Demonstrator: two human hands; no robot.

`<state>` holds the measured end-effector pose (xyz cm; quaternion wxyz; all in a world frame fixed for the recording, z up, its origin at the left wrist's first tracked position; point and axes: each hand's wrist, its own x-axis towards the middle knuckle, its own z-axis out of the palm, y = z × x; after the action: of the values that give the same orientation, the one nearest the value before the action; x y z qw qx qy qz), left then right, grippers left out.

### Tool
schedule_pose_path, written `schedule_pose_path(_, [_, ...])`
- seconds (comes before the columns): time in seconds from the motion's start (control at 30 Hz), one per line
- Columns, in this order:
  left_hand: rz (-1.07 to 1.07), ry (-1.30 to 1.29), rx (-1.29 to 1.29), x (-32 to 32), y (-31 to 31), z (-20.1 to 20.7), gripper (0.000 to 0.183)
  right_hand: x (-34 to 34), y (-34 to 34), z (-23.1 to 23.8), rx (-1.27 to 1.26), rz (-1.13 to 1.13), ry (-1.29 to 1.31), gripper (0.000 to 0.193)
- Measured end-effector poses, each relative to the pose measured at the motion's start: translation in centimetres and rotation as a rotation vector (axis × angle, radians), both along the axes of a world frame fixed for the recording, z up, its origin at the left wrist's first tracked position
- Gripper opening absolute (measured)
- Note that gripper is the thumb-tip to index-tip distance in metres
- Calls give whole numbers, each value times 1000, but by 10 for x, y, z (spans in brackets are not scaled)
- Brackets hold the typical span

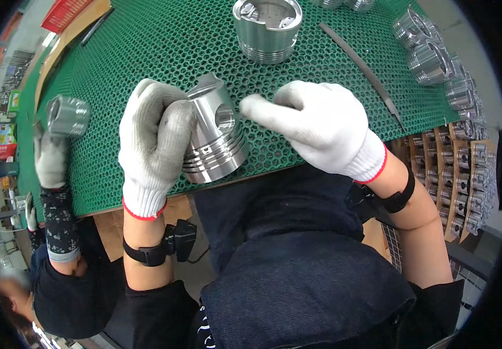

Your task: Manually filing the inner edges of metal pistons at a workstation to deburr or smooth them.

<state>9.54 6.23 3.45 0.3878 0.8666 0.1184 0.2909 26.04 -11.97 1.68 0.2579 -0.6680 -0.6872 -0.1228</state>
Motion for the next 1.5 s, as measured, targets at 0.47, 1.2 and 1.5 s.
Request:
schedule_pose_path(0.47, [-115, 128, 566, -43, -74, -7, 33, -7, -28, 25, -1092, -38, 1392, 36])
schedule_pose_path(1.2, [-116, 191, 665, -10, -33, 14, 15, -6, -20, 3, -177, -112, -77, 25])
schedule_pose_path(1.5, [-263, 227, 652, -22, -37, 23, 36, 1, -50, 26, -387, -46, 1282, 29])
